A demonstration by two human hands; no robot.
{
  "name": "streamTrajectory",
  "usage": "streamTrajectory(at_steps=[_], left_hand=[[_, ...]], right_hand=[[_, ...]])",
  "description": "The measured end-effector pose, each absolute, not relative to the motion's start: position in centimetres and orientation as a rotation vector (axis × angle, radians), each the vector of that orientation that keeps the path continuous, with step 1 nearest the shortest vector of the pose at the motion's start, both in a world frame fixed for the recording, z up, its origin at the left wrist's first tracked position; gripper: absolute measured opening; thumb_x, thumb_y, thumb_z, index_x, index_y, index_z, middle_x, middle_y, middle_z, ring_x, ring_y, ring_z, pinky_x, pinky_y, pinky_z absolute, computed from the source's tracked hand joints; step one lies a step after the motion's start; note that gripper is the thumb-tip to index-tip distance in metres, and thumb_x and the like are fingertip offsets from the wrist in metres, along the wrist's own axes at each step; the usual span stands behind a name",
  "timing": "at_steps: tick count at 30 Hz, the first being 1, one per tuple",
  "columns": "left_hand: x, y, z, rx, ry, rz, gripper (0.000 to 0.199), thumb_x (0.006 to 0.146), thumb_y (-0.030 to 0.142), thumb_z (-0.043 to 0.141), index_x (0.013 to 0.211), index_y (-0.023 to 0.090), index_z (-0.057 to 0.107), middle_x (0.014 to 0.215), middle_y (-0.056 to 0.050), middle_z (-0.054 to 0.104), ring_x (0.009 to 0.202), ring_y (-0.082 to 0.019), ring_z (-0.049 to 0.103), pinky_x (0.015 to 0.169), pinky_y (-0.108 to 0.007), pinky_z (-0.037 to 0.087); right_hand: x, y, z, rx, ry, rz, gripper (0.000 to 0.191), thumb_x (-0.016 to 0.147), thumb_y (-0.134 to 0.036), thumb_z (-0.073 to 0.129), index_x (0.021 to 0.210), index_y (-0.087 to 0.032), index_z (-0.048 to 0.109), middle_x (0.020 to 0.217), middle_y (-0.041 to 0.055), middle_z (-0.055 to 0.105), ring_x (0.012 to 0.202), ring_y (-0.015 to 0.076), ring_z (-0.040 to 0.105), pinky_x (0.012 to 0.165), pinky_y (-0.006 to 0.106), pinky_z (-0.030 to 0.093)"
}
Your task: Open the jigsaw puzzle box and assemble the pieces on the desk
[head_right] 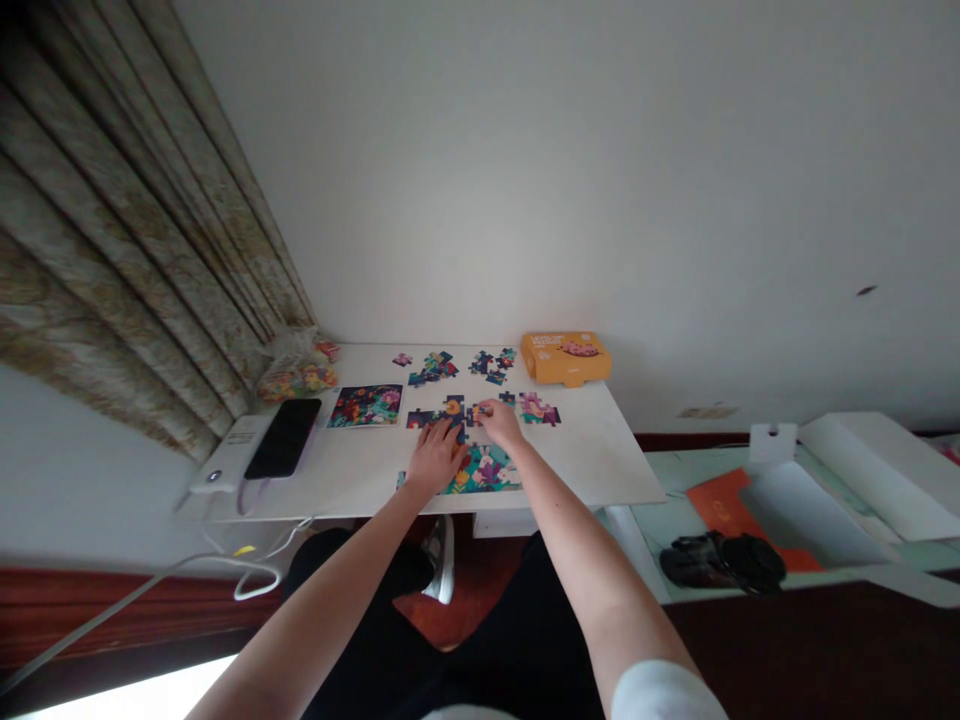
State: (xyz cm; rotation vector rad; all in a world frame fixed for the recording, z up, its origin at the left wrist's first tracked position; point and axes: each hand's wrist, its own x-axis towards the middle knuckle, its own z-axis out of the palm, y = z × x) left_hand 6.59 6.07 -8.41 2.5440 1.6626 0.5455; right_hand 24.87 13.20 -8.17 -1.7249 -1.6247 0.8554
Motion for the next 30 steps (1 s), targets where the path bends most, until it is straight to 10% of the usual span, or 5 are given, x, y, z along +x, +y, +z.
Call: streamTrajectory(at_steps=[22,30], left_hand=[[6.6,5.6,-7.4,2.495,1.662,0.557,0.041,0.102,0.035,0.049,0.137,0.016,0.06,0.147,-0.015,0.058,0.142,-0.029,0.048,0.123,-0.051,0.032],[6.6,5.6,-7.3,2.522,1.658,0.509,0.043,0.102,0.035,0.046,0.141,0.022,0.059,0.149,-0.015,0.056,0.141,-0.031,0.047,0.121,-0.054,0.032]], right_hand=[[23.4,12.5,-6.8,-2.057,-1.89,0.502,0.026,0.096,-0.034,0.062,0.116,-0.024,0.073,0.119,0.0111,0.07,0.097,0.0221,0.07,0.084,0.03,0.052],[22.8,12.0,-8.7,-1.969,-1.78,0.301,0.015,0.093,-0.032,0.065,0.104,-0.026,0.073,0.102,0.0088,0.068,0.085,0.0208,0.066,0.073,0.028,0.052]])
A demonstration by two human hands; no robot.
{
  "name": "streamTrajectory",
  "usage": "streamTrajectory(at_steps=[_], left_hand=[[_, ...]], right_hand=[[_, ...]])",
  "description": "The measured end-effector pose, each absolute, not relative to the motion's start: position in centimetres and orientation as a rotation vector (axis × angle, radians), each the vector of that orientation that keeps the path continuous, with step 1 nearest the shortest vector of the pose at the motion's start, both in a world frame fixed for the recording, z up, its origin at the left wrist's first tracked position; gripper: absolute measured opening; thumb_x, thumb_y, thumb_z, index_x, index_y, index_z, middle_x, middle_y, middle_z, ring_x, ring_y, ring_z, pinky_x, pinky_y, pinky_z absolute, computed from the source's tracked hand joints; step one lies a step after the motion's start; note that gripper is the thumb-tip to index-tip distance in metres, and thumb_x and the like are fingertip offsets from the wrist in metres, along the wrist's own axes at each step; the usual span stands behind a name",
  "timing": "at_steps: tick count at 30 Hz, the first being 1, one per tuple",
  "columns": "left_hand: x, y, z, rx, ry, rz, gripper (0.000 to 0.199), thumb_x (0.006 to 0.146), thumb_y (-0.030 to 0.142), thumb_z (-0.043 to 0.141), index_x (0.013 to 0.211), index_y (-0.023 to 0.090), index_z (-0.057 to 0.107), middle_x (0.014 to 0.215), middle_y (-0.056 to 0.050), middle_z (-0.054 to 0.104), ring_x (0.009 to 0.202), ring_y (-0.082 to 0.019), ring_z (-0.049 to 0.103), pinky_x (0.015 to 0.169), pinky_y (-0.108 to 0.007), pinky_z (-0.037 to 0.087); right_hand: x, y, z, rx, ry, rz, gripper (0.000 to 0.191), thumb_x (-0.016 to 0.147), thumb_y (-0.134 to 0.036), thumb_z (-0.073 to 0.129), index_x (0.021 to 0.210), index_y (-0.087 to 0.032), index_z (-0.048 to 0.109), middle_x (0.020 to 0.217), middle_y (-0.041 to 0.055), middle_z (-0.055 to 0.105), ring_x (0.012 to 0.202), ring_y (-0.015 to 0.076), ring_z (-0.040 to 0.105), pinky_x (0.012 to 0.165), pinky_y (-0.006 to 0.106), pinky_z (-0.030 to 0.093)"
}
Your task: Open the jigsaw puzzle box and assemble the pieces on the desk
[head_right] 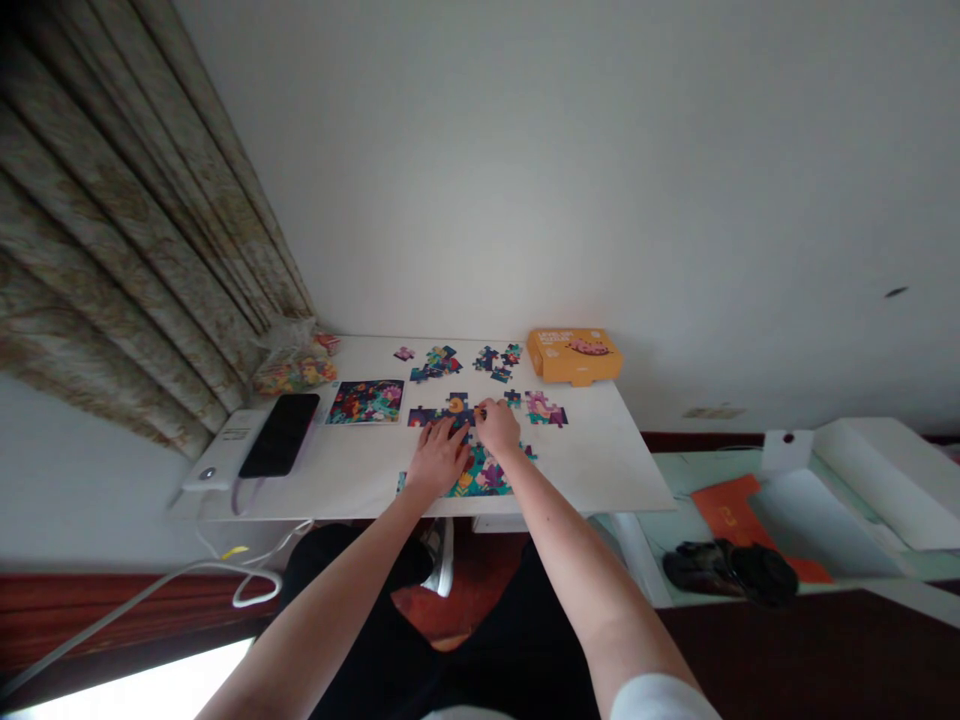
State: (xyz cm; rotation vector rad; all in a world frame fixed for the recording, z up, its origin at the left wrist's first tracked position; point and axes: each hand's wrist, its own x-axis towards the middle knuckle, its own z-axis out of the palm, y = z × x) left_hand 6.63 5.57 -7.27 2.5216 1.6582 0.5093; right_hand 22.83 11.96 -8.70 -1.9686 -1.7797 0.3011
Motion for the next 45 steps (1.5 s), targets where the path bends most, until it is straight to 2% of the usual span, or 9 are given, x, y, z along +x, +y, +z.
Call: streamTrajectory(at_steps=[5,11,17,22,26,30,33,39,45], left_hand=[[6.8,5.7,-7.3,2.53,1.669,0.466,0.045,0.102,0.034,0.045,0.143,0.023,0.059,0.149,-0.014,0.055,0.14,-0.031,0.047,0.12,-0.054,0.032],[6.8,6.0,-6.8,2.556,1.662,0.431,0.045,0.101,0.033,0.046,0.143,0.024,0.06,0.147,-0.013,0.057,0.137,-0.032,0.049,0.118,-0.054,0.034],[7.5,6.9,-6.3,2.569,1.641,0.393,0.044,0.102,0.037,0.045,0.141,0.022,0.06,0.145,-0.015,0.059,0.133,-0.033,0.053,0.116,-0.056,0.038],[8.5,8.1,-6.7,2.664,1.409,0.395,0.046,0.104,0.04,0.042,0.146,0.026,0.055,0.156,-0.01,0.051,0.145,-0.03,0.044,0.122,-0.054,0.032],[8.8,9.0,-7.1,2.674,1.399,0.408,0.043,0.105,0.039,0.041,0.143,0.029,0.058,0.152,-0.008,0.056,0.143,-0.028,0.048,0.122,-0.053,0.032],[8.6,9.3,-7.4,2.672,1.386,0.45,0.043,0.105,0.039,0.04,0.142,0.03,0.059,0.15,-0.006,0.058,0.141,-0.027,0.051,0.122,-0.052,0.032],[8.5,9.2,-7.4,2.663,1.392,0.465,0.043,0.106,0.038,0.039,0.142,0.029,0.06,0.15,-0.006,0.058,0.141,-0.026,0.05,0.122,-0.052,0.032],[8.5,8.8,-6.8,2.645,1.393,0.465,0.042,0.105,0.035,0.038,0.141,0.028,0.06,0.151,-0.006,0.058,0.141,-0.025,0.05,0.122,-0.051,0.032],[8.5,8.8,-7.0,2.637,1.403,0.506,0.04,0.103,0.033,0.044,0.139,0.029,0.062,0.15,-0.006,0.059,0.14,-0.025,0.051,0.123,-0.05,0.032]], right_hand=[[22.6,12.0,-8.9,-1.947,-1.718,0.355,0.015,0.094,-0.032,0.063,0.104,-0.025,0.073,0.103,0.0095,0.068,0.089,0.0214,0.066,0.079,0.03,0.053],[25.1,10.9,-8.5,-1.784,-1.587,0.397,0.027,0.096,-0.023,0.047,0.107,-0.019,0.071,0.101,0.0098,0.072,0.088,0.0215,0.067,0.089,0.034,0.053],[28.9,5.5,-8.8,-1.74,-1.629,0.298,0.023,0.094,-0.026,0.052,0.105,-0.021,0.071,0.102,0.0101,0.072,0.091,0.0246,0.066,0.089,0.038,0.053],[29.8,2.4,-8.8,-1.663,-1.743,0.247,0.017,0.095,-0.025,0.055,0.1,-0.022,0.071,0.101,0.0111,0.071,0.099,0.0268,0.064,0.094,0.041,0.051],[29.8,2.1,-8.8,-1.662,-1.715,0.289,0.016,0.094,-0.025,0.057,0.101,-0.022,0.072,0.102,0.0107,0.071,0.099,0.0261,0.064,0.094,0.04,0.051],[30.1,3.5,-8.7,-1.671,-1.72,0.265,0.018,0.094,-0.024,0.057,0.103,-0.022,0.072,0.105,0.0108,0.071,0.101,0.0264,0.064,0.096,0.041,0.051],[30.6,6.2,-8.1,-1.708,-1.801,0.195,0.02,0.093,-0.022,0.059,0.107,-0.021,0.073,0.113,0.0119,0.072,0.115,0.0288,0.062,0.105,0.046,0.045],[31.6,13.2,-6.5,-1.843,-2.005,0.316,0.045,0.084,-0.019,0.074,0.128,-0.027,0.067,0.145,0.0119,0.06,0.14,0.0339,0.047,0.116,0.062,0.031],[32.5,16.7,-6.5,-1.898,-1.965,0.449,0.051,0.072,-0.014,0.085,0.12,-0.029,0.073,0.122,0.0101,0.073,0.125,0.0351,0.061,0.11,0.059,0.041]])
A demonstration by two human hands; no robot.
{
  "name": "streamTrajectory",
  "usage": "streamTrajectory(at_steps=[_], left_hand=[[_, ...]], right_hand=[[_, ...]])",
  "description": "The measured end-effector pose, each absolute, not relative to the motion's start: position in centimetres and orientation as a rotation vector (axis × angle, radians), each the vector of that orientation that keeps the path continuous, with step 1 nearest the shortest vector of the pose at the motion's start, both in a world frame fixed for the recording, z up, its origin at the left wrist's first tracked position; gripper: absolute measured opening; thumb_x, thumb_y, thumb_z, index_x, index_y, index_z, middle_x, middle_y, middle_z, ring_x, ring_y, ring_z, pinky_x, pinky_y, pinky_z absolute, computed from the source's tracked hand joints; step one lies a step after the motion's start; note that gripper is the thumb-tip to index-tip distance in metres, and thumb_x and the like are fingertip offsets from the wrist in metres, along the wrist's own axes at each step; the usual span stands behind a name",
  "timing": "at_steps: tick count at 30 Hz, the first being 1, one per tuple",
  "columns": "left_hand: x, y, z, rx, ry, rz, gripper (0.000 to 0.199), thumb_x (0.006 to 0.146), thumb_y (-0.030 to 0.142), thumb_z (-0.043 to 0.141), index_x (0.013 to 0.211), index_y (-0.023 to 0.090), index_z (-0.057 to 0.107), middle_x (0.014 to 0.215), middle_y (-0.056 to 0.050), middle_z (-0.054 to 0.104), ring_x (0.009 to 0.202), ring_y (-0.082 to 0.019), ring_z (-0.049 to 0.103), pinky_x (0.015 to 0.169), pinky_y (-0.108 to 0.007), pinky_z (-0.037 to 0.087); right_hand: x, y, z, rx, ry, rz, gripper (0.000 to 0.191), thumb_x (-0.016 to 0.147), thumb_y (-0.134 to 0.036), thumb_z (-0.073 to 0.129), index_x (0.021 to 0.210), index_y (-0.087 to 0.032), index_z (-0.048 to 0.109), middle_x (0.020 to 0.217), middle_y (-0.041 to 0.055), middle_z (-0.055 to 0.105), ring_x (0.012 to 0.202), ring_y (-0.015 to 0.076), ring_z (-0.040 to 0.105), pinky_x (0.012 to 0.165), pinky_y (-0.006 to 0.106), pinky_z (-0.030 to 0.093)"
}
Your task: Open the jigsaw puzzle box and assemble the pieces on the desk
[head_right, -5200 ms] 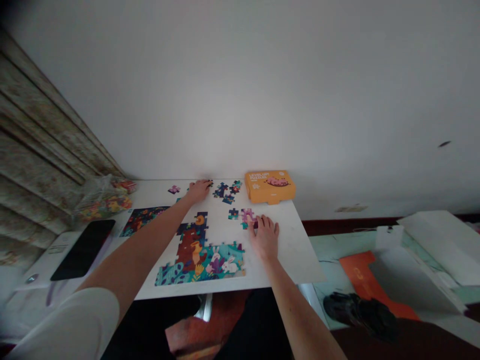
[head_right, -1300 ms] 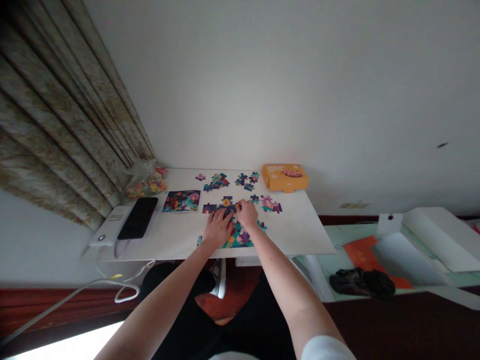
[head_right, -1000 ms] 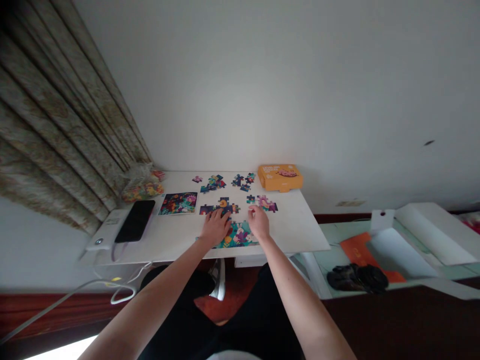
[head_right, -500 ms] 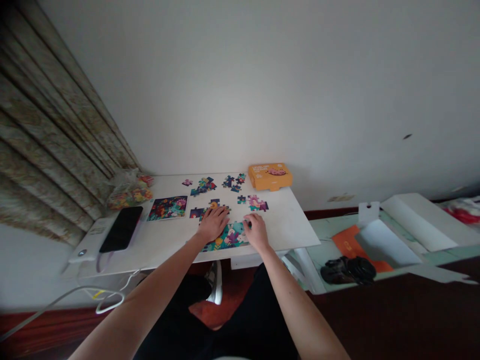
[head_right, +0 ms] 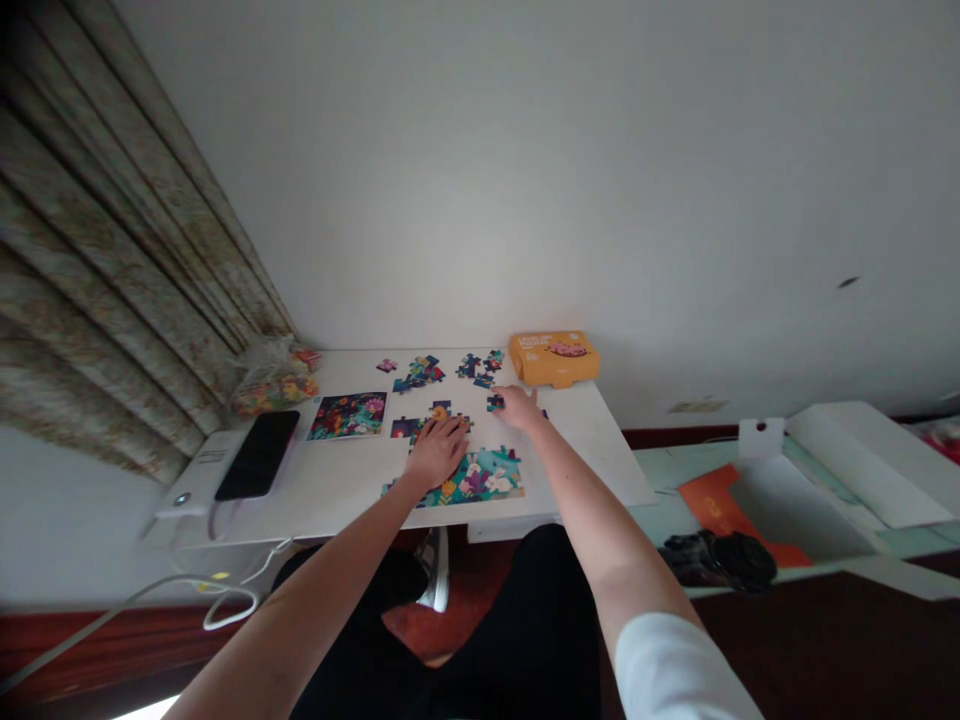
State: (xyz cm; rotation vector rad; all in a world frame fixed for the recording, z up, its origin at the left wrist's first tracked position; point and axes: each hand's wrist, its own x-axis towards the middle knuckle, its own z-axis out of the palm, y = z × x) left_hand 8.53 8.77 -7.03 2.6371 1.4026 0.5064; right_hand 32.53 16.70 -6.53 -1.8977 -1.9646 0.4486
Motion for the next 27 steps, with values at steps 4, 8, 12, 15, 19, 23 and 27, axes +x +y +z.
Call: streamTrajectory(at_steps=[4,8,12,15,19,23,27], left_hand=[[8.5,8.8,-7.2,2.641,1.399,0.53,0.04,0.103,0.033,0.045,0.139,0.028,0.062,0.148,-0.007,0.06,0.14,-0.026,0.051,0.122,-0.051,0.033],[8.5,8.8,-7.1,2.634,1.4,0.504,0.041,0.104,0.033,0.042,0.139,0.027,0.062,0.149,-0.007,0.059,0.14,-0.025,0.051,0.123,-0.051,0.031],[8.6,8.8,-6.9,2.629,1.398,0.496,0.041,0.104,0.033,0.042,0.139,0.026,0.061,0.149,-0.007,0.059,0.14,-0.025,0.05,0.122,-0.05,0.031],[8.6,8.8,-6.9,2.629,1.396,0.5,0.04,0.104,0.032,0.042,0.139,0.027,0.062,0.149,-0.007,0.059,0.14,-0.025,0.051,0.122,-0.05,0.031],[8.6,8.8,-6.9,2.639,1.398,0.5,0.041,0.104,0.032,0.043,0.139,0.026,0.061,0.149,-0.008,0.059,0.14,-0.027,0.051,0.123,-0.052,0.031],[8.6,8.7,-6.8,2.665,1.399,0.455,0.042,0.104,0.033,0.042,0.141,0.025,0.059,0.15,-0.008,0.058,0.14,-0.026,0.051,0.123,-0.052,0.031],[8.5,8.8,-6.8,2.688,1.401,0.431,0.041,0.105,0.035,0.041,0.141,0.026,0.06,0.15,-0.008,0.057,0.141,-0.027,0.05,0.122,-0.052,0.032]], right_hand=[[32.6,16.6,-6.6,-1.818,-2.021,0.418,0.056,0.068,-0.012,0.086,0.12,-0.028,0.073,0.103,0.0057,0.077,0.111,0.0307,0.067,0.108,0.055,0.044],[32.1,15.5,-6.4,-1.7,-2.143,0.43,0.053,0.067,-0.013,0.089,0.116,-0.024,0.075,0.102,0.0061,0.078,0.099,0.0269,0.071,0.098,0.042,0.051],[31.4,14.1,-6.3,-1.551,-2.257,0.421,0.045,0.07,-0.013,0.087,0.112,-0.025,0.077,0.107,0.0056,0.078,0.105,0.0259,0.069,0.101,0.04,0.047],[30.9,13.5,-6.2,-1.506,-2.286,0.415,0.039,0.072,-0.014,0.087,0.108,-0.027,0.078,0.106,0.0053,0.078,0.106,0.0256,0.068,0.101,0.039,0.046],[30.5,13.3,-6.0,-1.527,-2.336,0.373,0.029,0.078,-0.018,0.084,0.105,-0.028,0.08,0.109,0.0058,0.077,0.11,0.026,0.065,0.103,0.041,0.044],[30.3,13.0,-6.0,-1.562,-2.432,0.283,0.022,0.088,-0.023,0.078,0.108,-0.03,0.08,0.113,0.0059,0.076,0.116,0.0288,0.061,0.108,0.051,0.037],[30.1,12.3,-6.6,-1.571,-2.439,0.196,0.02,0.093,-0.026,0.071,0.11,-0.032,0.079,0.118,0.0061,0.074,0.12,0.0291,0.06,0.112,0.056,0.032]])
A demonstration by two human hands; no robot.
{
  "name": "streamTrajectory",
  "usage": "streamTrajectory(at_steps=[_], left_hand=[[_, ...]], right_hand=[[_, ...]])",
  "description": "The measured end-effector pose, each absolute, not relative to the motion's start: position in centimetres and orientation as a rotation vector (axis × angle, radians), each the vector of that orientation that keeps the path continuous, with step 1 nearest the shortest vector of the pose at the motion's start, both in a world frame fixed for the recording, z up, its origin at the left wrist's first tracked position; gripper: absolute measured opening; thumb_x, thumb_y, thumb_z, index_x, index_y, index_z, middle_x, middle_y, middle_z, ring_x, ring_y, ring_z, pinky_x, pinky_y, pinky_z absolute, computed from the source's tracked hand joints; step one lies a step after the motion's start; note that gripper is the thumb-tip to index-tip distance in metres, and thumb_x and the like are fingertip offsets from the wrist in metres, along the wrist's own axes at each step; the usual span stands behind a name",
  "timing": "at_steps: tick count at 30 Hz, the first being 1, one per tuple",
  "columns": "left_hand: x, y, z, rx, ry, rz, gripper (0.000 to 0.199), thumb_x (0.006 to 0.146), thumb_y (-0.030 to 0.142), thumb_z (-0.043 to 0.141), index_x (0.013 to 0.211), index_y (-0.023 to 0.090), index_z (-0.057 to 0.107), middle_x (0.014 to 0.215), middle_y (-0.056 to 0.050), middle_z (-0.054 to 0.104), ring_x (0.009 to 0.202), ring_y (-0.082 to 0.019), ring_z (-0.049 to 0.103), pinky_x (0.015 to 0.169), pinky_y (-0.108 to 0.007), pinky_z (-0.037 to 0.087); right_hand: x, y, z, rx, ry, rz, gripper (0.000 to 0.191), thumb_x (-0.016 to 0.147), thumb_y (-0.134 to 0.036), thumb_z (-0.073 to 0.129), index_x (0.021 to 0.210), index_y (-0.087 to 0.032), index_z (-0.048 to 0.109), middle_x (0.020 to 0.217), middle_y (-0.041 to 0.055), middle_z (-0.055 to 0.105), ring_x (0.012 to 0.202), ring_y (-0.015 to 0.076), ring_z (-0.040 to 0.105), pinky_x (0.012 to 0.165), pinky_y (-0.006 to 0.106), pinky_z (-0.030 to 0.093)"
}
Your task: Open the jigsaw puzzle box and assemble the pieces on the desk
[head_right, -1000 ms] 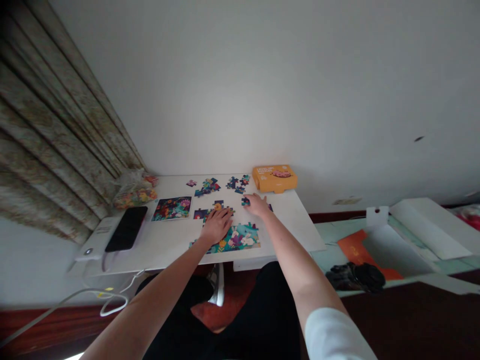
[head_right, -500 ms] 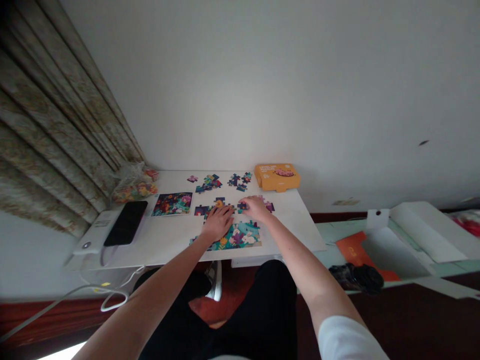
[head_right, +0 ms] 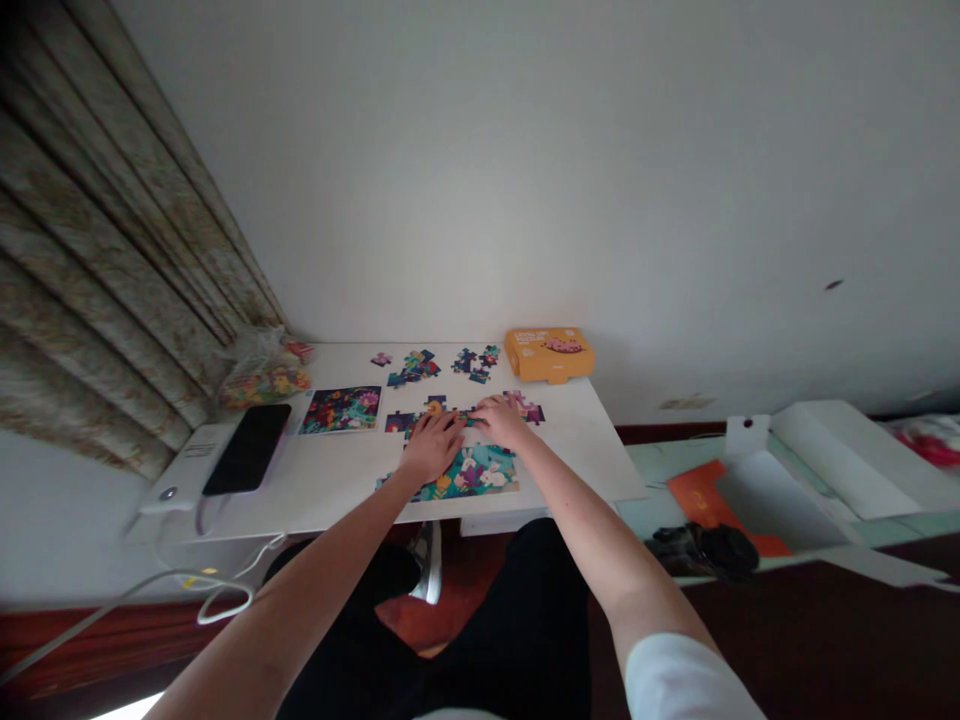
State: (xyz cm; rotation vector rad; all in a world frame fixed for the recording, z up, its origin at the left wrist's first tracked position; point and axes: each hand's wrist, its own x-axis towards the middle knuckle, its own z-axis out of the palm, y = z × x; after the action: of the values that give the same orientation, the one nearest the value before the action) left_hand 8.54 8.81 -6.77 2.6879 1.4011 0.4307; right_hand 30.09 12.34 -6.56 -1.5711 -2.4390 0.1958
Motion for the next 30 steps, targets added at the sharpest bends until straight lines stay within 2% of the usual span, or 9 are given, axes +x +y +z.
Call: streamTrajectory(at_steps=[3,8,11,14,22,27,30], left_hand=[[8.5,8.9,-6.9,2.697,1.398,0.429,0.041,0.105,0.035,0.042,0.141,0.026,0.06,0.151,-0.008,0.057,0.141,-0.028,0.049,0.121,-0.052,0.033],[8.5,9.0,-6.9,2.679,1.394,0.405,0.04,0.104,0.033,0.043,0.14,0.027,0.06,0.152,-0.008,0.056,0.141,-0.028,0.049,0.121,-0.052,0.032],[8.8,9.2,-6.8,2.68,1.396,0.366,0.039,0.104,0.032,0.045,0.138,0.026,0.062,0.152,-0.009,0.056,0.14,-0.03,0.05,0.12,-0.055,0.033],[9.2,9.7,-6.4,2.695,1.405,0.318,0.036,0.103,0.03,0.046,0.134,0.026,0.065,0.147,-0.01,0.059,0.136,-0.032,0.053,0.116,-0.057,0.037],[10.3,11.5,-4.8,2.727,1.4,0.162,0.025,0.099,0.025,0.054,0.119,0.023,0.069,0.127,-0.012,0.068,0.121,-0.031,0.062,0.111,-0.051,0.04],[10.8,12.3,-5.2,2.729,1.35,0.176,0.032,0.1,0.026,0.054,0.131,0.025,0.065,0.14,-0.011,0.063,0.13,-0.029,0.058,0.111,-0.048,0.041],[10.7,12.6,-5.9,2.71,1.353,0.222,0.033,0.102,0.025,0.052,0.132,0.027,0.065,0.14,-0.009,0.064,0.13,-0.028,0.058,0.112,-0.046,0.041]], right_hand=[[30.7,12.1,-7.0,-1.569,-2.322,0.164,0.022,0.096,-0.027,0.066,0.115,-0.03,0.077,0.121,0.0071,0.072,0.12,0.0273,0.06,0.114,0.053,0.033],[35.1,11.9,-7.7,-1.817,-1.939,0.162,0.028,0.099,-0.032,0.058,0.121,-0.024,0.072,0.12,0.0103,0.073,0.113,0.0262,0.064,0.104,0.043,0.045],[37.9,11.2,-8.4,-1.866,-1.901,0.207,0.037,0.094,-0.041,0.065,0.128,-0.026,0.069,0.128,0.0098,0.071,0.116,0.028,0.065,0.102,0.043,0.047],[39.2,10.2,-9.1,-1.812,-1.969,0.215,0.044,0.089,-0.04,0.072,0.131,-0.029,0.066,0.13,0.009,0.07,0.119,0.0293,0.064,0.105,0.044,0.046],[39.4,9.7,-9.7,-1.638,-2.023,0.301,0.036,0.085,-0.026,0.075,0.121,-0.027,0.071,0.12,0.0075,0.074,0.114,0.0273,0.066,0.104,0.044,0.048],[39.2,10.6,-9.5,-1.591,-1.984,0.406,0.033,0.079,-0.019,0.079,0.111,-0.025,0.074,0.111,0.0075,0.077,0.103,0.0267,0.071,0.098,0.043,0.052],[38.8,11.0,-9.4,-1.54,-1.962,0.48,0.031,0.076,-0.017,0.08,0.106,-0.025,0.075,0.108,0.0061,0.078,0.099,0.0255,0.072,0.096,0.041,0.053]])
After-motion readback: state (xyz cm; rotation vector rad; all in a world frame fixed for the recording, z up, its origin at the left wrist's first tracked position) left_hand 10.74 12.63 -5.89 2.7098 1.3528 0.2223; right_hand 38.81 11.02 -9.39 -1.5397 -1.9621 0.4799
